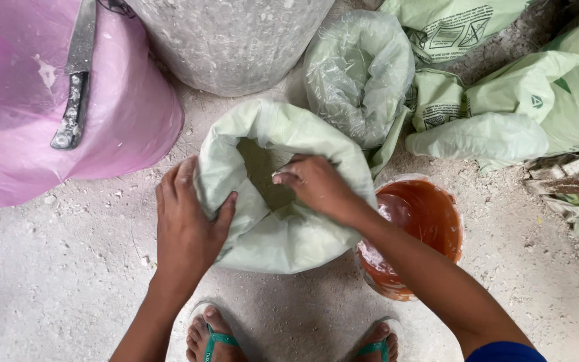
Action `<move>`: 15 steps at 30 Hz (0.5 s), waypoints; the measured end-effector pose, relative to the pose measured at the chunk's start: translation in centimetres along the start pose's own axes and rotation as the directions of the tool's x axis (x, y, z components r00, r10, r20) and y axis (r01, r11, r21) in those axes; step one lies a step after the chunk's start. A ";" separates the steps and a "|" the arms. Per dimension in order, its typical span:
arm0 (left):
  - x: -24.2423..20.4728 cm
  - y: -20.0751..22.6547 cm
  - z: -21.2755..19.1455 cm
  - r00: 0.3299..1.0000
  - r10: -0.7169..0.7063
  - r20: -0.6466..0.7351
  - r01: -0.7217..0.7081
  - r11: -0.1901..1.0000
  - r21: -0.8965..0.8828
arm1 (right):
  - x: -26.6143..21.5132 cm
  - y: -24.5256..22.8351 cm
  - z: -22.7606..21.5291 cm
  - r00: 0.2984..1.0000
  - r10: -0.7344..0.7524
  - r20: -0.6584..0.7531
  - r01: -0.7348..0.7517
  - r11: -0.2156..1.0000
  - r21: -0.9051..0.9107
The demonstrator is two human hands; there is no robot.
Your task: The person adds water to a bucket, mixes in gypsum powder by hand to create a paste, and سپس brushes a liquid onto green molding strips.
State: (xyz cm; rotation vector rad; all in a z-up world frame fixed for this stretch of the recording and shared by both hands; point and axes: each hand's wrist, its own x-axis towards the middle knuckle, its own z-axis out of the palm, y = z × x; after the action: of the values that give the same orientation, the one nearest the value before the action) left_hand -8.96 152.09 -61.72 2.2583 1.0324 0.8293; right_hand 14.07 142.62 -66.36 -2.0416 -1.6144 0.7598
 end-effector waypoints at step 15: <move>-1.0 3.0 1.6 0.977 -0.041 0.209 -0.032 0.941 0.338 | 4.8 6.1 6.5 0.991 0.131 0.023 -0.125 0.978 -0.166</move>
State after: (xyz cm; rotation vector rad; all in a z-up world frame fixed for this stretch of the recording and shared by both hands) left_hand -6.91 149.29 -61.10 2.5616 1.1482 0.4141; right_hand 15.22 145.84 -75.88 -2.2794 -1.6244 0.7294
